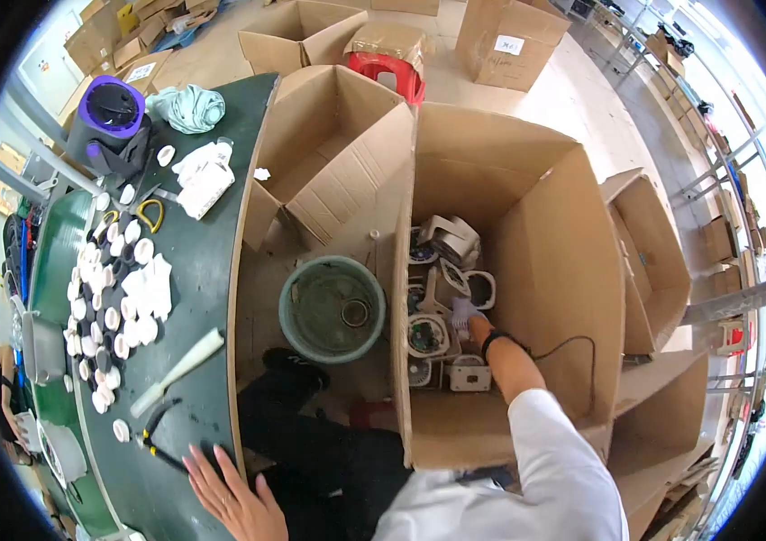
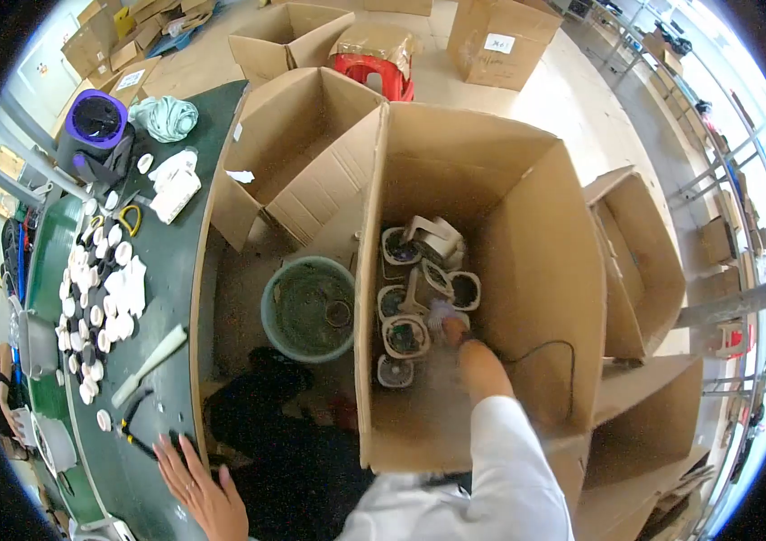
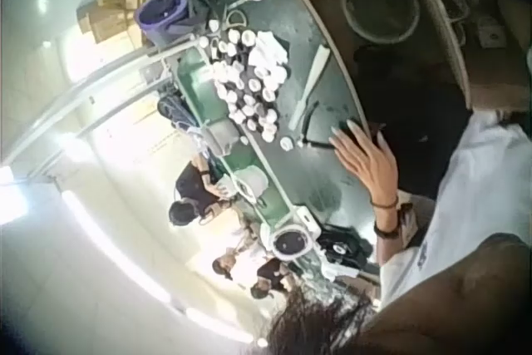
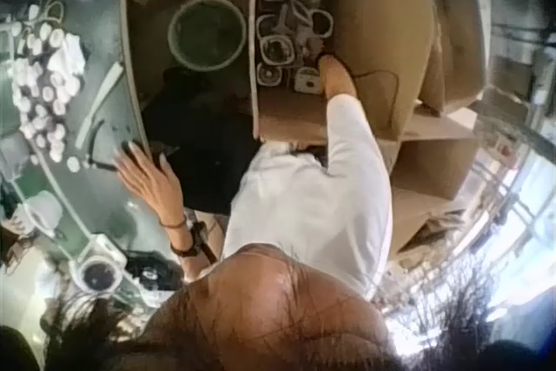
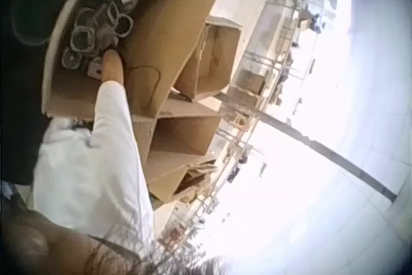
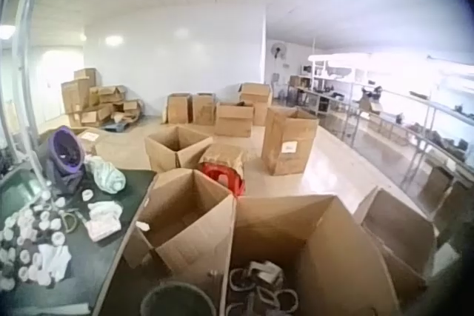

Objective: Assembling and testing electronic components of a humidifier or fan at a factory assembly line.

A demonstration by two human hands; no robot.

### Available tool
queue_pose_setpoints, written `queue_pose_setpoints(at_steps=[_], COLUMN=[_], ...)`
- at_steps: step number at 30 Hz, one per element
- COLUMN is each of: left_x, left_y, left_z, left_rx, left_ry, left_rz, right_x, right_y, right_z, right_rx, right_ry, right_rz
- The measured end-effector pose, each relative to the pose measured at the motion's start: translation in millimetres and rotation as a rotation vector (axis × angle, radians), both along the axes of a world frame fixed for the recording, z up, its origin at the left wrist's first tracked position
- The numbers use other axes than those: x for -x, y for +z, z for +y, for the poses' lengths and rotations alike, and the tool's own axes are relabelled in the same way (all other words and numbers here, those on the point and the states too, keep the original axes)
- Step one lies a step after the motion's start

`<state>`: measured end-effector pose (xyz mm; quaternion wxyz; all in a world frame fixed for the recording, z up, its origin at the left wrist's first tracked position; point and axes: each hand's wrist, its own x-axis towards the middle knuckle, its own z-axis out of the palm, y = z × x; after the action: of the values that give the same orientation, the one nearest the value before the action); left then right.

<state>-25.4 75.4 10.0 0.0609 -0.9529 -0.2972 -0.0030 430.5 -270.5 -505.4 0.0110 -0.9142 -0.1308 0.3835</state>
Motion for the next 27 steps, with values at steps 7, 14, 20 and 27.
queue_pose_setpoints(at_steps=[7, 14, 20, 27], left_x=[-13, -5, 16, 46], left_y=[9, 18, 32, 52], left_z=[-7, -10, -18, -51], left_rx=[0.067, 0.027, 0.313, 0.923], left_ry=[0.019, 0.071, 0.104, -0.188], left_rz=[-0.033, 0.014, -0.292, -0.886], right_x=[11, -54, 15, 170], right_y=[-65, 134, 431, 654], right_z=[-10, 75, 83, 111], right_rx=[-0.350, -0.338, -0.818, -0.993], right_ry=[-0.422, -0.345, -0.017, 0.935], right_rz=[0.002, -0.257, -0.203, -0.562])
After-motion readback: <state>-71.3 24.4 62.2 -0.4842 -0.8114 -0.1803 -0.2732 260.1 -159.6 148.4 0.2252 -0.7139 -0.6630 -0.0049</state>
